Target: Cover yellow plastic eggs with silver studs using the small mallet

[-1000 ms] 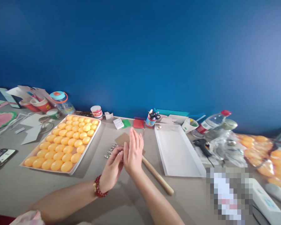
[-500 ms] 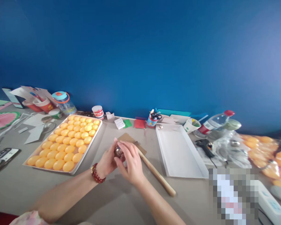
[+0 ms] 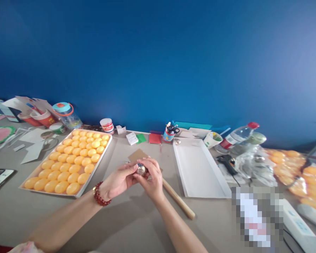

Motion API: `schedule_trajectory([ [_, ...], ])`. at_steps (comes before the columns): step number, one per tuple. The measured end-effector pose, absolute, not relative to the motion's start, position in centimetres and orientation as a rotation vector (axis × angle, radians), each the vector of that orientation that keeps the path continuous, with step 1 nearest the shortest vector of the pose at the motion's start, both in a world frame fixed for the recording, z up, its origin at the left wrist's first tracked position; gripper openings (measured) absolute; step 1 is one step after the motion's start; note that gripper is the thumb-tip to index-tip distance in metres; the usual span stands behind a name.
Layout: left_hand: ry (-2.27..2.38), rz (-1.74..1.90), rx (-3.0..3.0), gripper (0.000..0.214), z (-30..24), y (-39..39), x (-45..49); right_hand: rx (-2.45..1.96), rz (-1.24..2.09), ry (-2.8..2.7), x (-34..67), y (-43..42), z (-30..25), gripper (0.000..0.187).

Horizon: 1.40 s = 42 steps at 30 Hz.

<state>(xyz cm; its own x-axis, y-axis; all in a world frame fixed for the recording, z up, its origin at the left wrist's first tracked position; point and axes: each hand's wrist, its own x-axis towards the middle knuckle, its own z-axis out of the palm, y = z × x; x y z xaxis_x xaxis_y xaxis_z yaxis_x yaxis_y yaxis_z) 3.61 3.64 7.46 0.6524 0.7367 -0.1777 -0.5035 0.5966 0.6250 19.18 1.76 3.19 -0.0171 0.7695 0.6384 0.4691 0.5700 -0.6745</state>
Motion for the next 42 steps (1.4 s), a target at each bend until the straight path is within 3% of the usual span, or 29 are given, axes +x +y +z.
schedule_trajectory([
  [5, 0.426, 0.748, 0.623, 0.025, 7.7, 3.2, 3.9, -0.944, 0.295, -1.679, 19.3, 1.5, 3.5, 0.040],
  [10, 0.427, 0.729, 0.715, 0.031, 8.0, 3.4, 3.6, -0.918, 0.375, -1.743, 19.5, 1.3, 4.2, 0.057],
  [14, 0.461, 0.733, 0.747, 0.032, 7.4, 3.1, 3.7, -0.859, 0.352, -1.758, 19.6, 1.6, 4.4, 0.042],
  [26, 0.408, 0.735, 0.620, 0.038, 7.2, 2.8, 4.2, -0.846, 0.449, -1.675, 19.2, 1.2, 3.9, 0.051],
  [33, 0.442, 0.813, 0.711, 0.028, 7.2, 2.7, 4.2, -0.815, 0.535, -1.660, 19.3, 1.3, 3.7, 0.034],
  [42, 0.402, 0.735, 0.610, 0.030, 7.1, 3.3, 3.9, -0.828, 0.654, -1.594, 19.9, 1.4, 3.3, 0.054],
])
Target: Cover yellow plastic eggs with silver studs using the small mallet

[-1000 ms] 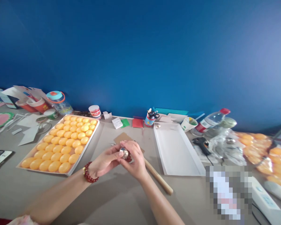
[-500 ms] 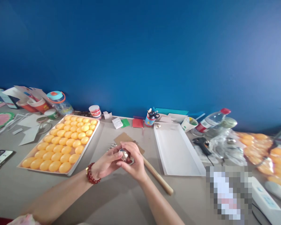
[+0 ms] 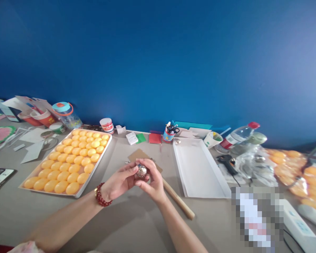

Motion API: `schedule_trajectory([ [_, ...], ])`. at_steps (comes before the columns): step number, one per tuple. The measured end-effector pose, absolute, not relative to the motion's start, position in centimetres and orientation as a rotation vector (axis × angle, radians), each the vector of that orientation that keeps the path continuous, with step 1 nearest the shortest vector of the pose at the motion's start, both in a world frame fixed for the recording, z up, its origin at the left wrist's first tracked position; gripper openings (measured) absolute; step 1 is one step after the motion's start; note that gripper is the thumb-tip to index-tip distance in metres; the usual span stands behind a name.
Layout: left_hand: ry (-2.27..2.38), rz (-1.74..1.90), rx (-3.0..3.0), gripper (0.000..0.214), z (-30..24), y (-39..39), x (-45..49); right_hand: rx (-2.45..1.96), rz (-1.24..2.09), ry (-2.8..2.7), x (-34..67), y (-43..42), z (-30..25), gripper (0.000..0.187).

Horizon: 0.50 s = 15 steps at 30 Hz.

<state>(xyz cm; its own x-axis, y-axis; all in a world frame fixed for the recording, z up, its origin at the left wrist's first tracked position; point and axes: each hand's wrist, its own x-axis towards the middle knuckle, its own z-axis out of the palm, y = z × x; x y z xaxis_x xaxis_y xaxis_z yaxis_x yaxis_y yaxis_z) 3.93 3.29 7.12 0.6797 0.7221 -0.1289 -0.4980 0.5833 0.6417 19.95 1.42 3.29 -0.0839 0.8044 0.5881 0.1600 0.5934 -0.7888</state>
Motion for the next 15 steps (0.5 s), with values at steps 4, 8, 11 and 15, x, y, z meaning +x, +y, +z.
schedule_trajectory([
  [4, 0.440, 0.777, 0.639, 0.026, 7.11, 3.18, 3.86, -0.860, 0.625, -1.622, 20.12, 1.47, 3.15, 0.042],
  [8, 0.491, 0.795, 0.688, 0.027, 7.24, 2.93, 3.94, -0.837, 0.611, -1.608, 20.13, 1.59, 2.70, 0.042],
  [11, 0.491, 0.830, 0.707, 0.031, 7.06, 2.91, 3.99, -0.815, 0.604, -1.605, 20.03, 1.59, 2.67, 0.046],
  [15, 0.494, 0.939, 0.827, 0.040, 6.50, 3.13, 3.87, -0.784, 0.627, -1.620, 19.95, 1.41, 3.14, 0.047],
])
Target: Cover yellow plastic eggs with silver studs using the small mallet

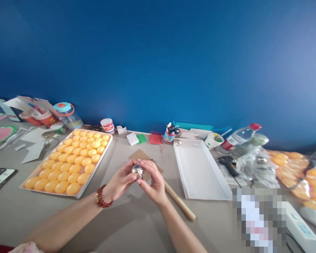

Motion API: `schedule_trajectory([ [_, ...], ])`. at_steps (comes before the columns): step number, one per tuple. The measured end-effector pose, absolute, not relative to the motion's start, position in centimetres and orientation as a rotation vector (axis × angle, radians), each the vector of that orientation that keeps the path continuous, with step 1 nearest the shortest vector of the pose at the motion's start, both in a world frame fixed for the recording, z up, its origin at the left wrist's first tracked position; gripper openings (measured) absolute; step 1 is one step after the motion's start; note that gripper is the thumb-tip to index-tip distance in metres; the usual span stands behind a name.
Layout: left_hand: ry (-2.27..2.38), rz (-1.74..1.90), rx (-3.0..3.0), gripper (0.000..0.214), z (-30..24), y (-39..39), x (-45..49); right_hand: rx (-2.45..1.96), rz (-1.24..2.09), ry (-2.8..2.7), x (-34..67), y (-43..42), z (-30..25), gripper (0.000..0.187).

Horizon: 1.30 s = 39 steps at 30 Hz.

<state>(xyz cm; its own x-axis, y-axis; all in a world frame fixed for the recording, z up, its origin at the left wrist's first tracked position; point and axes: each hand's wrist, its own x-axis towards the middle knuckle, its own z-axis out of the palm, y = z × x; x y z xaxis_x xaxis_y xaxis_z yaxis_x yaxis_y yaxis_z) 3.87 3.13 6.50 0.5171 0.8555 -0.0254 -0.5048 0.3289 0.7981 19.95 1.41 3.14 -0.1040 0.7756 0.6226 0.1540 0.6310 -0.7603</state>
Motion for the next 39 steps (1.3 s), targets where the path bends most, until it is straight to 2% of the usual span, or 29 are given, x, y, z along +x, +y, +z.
schedule_trajectory([
  [3, 0.486, 0.970, 0.908, 0.046, 6.2, 3.2, 3.8, -0.809, 0.600, -1.652, 20.0, 1.2, 3.3, 0.044],
  [7, 0.505, 0.947, 0.828, 0.043, 5.9, 3.3, 3.9, -0.820, 0.651, -1.546, 20.0, 1.1, 2.8, 0.054],
  [10, 0.520, 0.917, 0.621, 0.040, 6.0, 3.8, 3.9, -0.821, 0.734, -1.405, 19.8, 1.1, 2.6, 0.044],
  [14, 0.500, 0.929, 0.372, 0.023, 6.2, 4.7, 3.8, -0.899, 0.798, -1.292, 19.4, 1.1, 2.6, 0.029],
  [19, 0.496, 0.958, 0.419, 0.039, 6.4, 4.8, 3.8, -1.000, 0.854, -1.231, 19.0, 1.2, 2.3, 0.023],
  [24, 0.519, 1.024, 0.702, 0.033, 6.2, 4.4, 3.9, -1.039, 0.729, -1.277, 19.4, 1.0, 1.8, 0.028],
  [31, 0.655, 0.907, 0.752, 0.030, 5.2, 4.1, 4.2, -0.996, 0.450, -1.723, 19.4, 0.9, 3.1, 0.053],
  [34, 0.651, 0.871, 0.800, 0.030, 4.9, 4.0, 4.3, -1.019, 0.427, -1.711, 19.0, 1.1, 3.1, 0.048],
  [39, 0.513, 0.791, 0.663, 0.033, 5.3, 4.2, 4.0, -0.988, 0.646, -1.517, 19.2, 1.1, 2.3, 0.040],
])
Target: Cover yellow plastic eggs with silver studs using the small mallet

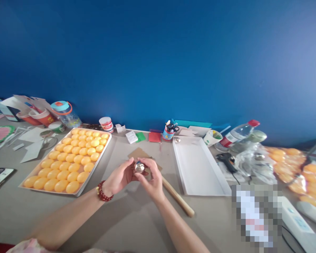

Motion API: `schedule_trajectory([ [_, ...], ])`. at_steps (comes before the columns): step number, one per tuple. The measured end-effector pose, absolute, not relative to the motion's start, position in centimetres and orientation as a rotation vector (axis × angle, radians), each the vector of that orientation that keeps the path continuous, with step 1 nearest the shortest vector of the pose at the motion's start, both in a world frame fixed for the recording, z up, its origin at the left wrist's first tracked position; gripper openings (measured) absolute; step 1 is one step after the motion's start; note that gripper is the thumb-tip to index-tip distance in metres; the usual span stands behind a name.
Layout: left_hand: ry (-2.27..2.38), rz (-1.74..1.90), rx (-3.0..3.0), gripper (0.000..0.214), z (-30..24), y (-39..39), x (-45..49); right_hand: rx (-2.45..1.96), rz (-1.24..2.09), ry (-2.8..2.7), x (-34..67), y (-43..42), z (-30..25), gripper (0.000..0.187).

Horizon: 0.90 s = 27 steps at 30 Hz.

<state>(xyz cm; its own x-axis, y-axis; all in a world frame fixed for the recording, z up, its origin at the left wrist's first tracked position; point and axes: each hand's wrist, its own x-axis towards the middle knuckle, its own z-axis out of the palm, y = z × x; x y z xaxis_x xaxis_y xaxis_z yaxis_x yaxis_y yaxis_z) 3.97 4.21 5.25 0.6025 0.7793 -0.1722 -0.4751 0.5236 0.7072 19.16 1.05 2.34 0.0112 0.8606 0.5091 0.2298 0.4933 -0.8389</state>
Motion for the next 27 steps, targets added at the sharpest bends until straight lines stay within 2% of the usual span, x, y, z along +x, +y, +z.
schedule_trajectory([
  [5, 0.461, 0.727, 0.624, 0.025, 5.6, 4.5, 3.5, -0.936, 0.761, -1.426, 19.4, 1.1, 2.0, 0.038],
  [12, 0.524, 0.839, 0.748, 0.024, 5.6, 4.0, 3.6, -0.906, 0.667, -1.505, 19.9, 1.3, 2.1, 0.041],
  [21, 0.673, 1.000, 1.086, 0.038, 5.1, 4.3, 3.6, -0.938, 0.682, -1.470, 19.5, 1.0, 1.8, 0.039],
  [27, 0.750, 1.016, 1.587, 0.053, 5.9, 4.0, 2.8, -0.903, 0.973, -1.204, 19.4, 0.7, 2.2, 0.038],
])
